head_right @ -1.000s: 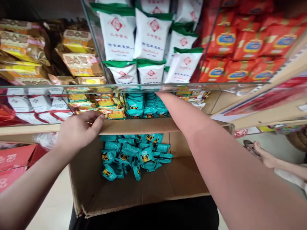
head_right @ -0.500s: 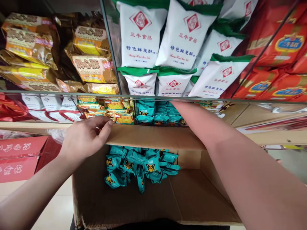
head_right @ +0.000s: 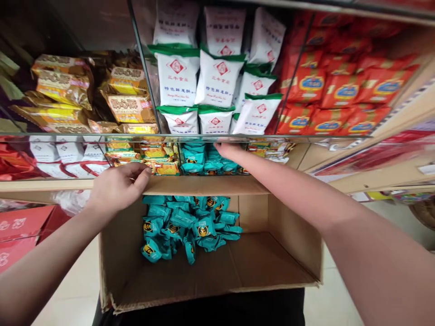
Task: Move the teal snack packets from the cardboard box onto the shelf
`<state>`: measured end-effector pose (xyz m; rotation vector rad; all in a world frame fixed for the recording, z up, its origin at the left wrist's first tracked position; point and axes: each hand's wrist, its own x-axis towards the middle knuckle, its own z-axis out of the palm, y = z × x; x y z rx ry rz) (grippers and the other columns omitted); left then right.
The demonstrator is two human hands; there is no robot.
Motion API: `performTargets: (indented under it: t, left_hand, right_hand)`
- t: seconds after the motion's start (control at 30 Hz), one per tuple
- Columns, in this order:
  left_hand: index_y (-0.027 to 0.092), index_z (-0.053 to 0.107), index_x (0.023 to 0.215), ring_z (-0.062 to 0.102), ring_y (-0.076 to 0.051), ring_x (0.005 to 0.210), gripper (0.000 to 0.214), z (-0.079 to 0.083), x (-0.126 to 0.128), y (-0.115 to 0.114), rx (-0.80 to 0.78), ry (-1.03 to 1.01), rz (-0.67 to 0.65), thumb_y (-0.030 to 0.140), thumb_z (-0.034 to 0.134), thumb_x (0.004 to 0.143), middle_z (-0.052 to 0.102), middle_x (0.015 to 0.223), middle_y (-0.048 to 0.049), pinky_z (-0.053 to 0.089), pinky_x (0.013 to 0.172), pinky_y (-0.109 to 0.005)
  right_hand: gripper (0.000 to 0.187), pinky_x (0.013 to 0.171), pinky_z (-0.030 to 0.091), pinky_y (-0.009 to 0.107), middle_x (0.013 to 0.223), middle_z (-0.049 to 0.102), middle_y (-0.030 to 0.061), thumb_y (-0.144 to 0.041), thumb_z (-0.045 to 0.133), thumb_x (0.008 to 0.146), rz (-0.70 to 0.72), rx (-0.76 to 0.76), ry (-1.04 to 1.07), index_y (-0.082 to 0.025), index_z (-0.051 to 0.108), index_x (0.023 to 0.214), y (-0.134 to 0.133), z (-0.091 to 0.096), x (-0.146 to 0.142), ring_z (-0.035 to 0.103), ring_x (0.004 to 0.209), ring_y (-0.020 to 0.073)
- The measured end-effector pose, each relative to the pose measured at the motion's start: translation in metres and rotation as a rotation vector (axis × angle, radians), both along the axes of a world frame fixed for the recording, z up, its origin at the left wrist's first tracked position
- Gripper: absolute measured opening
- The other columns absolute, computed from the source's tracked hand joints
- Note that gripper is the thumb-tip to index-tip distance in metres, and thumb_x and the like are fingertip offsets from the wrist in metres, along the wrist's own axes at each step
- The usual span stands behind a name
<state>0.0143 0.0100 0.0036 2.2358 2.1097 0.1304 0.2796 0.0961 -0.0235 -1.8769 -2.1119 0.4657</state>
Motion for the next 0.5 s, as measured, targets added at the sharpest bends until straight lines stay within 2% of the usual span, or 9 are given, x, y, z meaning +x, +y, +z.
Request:
performTargets:
  t: [0.07, 0.13, 0.17, 0.23, 0.27, 0.3, 0.4, 0.43, 0.5]
  left_hand:
    - [0.025, 0.063, 0.091, 0.059, -0.023, 0.072, 0.043, 0.000, 0.000, -0.002, 0.008, 0.006, 0.002, 0.050, 0.030, 0.078, 0.066, 0.077, -0.0034, 0.035, 0.055, -0.027]
    - [0.025, 0.062, 0.092, 0.059, -0.023, 0.072, 0.044, -0.001, 0.000, -0.003, 0.013, 0.004, -0.006, 0.051, 0.029, 0.078, 0.066, 0.078, -0.0038, 0.035, 0.055, -0.028]
    - [0.026, 0.062, 0.093, 0.059, -0.024, 0.072, 0.045, -0.001, -0.001, -0.004, 0.011, 0.002, -0.010, 0.051, 0.028, 0.078, 0.066, 0.079, -0.0044, 0.035, 0.054, -0.028]
    - [0.026, 0.063, 0.092, 0.059, -0.025, 0.071, 0.046, -0.001, -0.001, -0.005, 0.001, 0.006, -0.009, 0.052, 0.027, 0.078, 0.066, 0.077, -0.0060, 0.035, 0.053, -0.029]
    - [0.026, 0.063, 0.092, 0.059, -0.026, 0.071, 0.047, 0.000, -0.001, -0.006, -0.002, 0.012, -0.008, 0.052, 0.027, 0.077, 0.066, 0.076, -0.0068, 0.035, 0.052, -0.029]
    - [0.027, 0.063, 0.092, 0.059, -0.027, 0.072, 0.047, 0.000, 0.000, -0.007, -0.005, 0.016, -0.012, 0.053, 0.026, 0.077, 0.066, 0.076, -0.0074, 0.034, 0.052, -0.030]
    - [0.028, 0.062, 0.095, 0.058, -0.028, 0.071, 0.049, 0.001, 0.000, -0.011, -0.014, 0.028, -0.028, 0.054, 0.025, 0.077, 0.066, 0.080, -0.0082, 0.033, 0.050, -0.030]
    - [0.029, 0.061, 0.097, 0.058, -0.028, 0.071, 0.049, 0.001, 0.000, -0.012, -0.017, 0.031, -0.033, 0.055, 0.025, 0.077, 0.066, 0.082, -0.0084, 0.033, 0.049, -0.030]
    - [0.029, 0.061, 0.099, 0.058, -0.028, 0.070, 0.051, 0.000, 0.000, -0.013, -0.020, 0.036, -0.036, 0.056, 0.024, 0.077, 0.066, 0.083, -0.0095, 0.033, 0.048, -0.030]
  right_hand:
    - [0.023, 0.085, 0.039, 0.043, 0.103, 0.054, 0.0115, -0.029, 0.054, 0.079, 0.028, -0.044, -0.025, -0.012, 0.058, 0.095, -0.046, 0.020, 0.010, 0.050, 0.098, 0.0263]
    - [0.022, 0.088, 0.036, 0.040, 0.100, 0.055, 0.0088, -0.031, 0.045, 0.084, 0.176, 0.040, 0.043, -0.016, 0.059, 0.092, -0.107, 0.034, 0.014, 0.049, 0.097, 0.0230]
    - [0.023, 0.085, 0.038, 0.037, 0.095, 0.056, 0.0062, -0.031, 0.039, 0.087, 0.266, 0.051, 0.114, -0.020, 0.058, 0.091, -0.138, 0.035, 0.013, 0.051, 0.093, 0.0201]
    - [0.023, 0.080, 0.041, 0.033, 0.086, 0.058, 0.0042, -0.032, 0.037, 0.087, 0.433, -0.012, 0.212, -0.024, 0.058, 0.091, -0.187, 0.022, 0.006, 0.053, 0.084, 0.0176]
    - [0.022, 0.079, 0.040, 0.033, 0.082, 0.059, 0.0045, -0.030, 0.037, 0.087, 0.407, -0.021, 0.235, -0.024, 0.058, 0.090, -0.201, 0.007, 0.000, 0.053, 0.082, 0.0178]
    - [0.020, 0.081, 0.039, 0.034, 0.088, 0.058, 0.0061, -0.028, 0.039, 0.086, 0.336, -0.034, 0.245, -0.022, 0.057, 0.094, -0.208, -0.011, -0.007, 0.051, 0.087, 0.0191]
    - [0.030, 0.084, 0.035, 0.037, 0.101, 0.054, 0.0122, -0.029, 0.055, 0.077, -0.105, -0.008, 0.200, -0.015, 0.052, 0.104, -0.192, -0.067, -0.023, 0.046, 0.097, 0.0240]
    - [0.036, 0.083, 0.035, 0.039, 0.101, 0.054, 0.0138, -0.031, 0.059, 0.074, -0.159, -0.007, 0.191, -0.013, 0.051, 0.104, -0.182, -0.081, -0.027, 0.045, 0.098, 0.0259]
    - [0.037, 0.082, 0.035, 0.040, 0.097, 0.055, 0.0139, -0.031, 0.065, 0.069, -0.237, -0.009, 0.179, -0.012, 0.053, 0.098, -0.166, -0.100, -0.030, 0.044, 0.098, 0.0270]
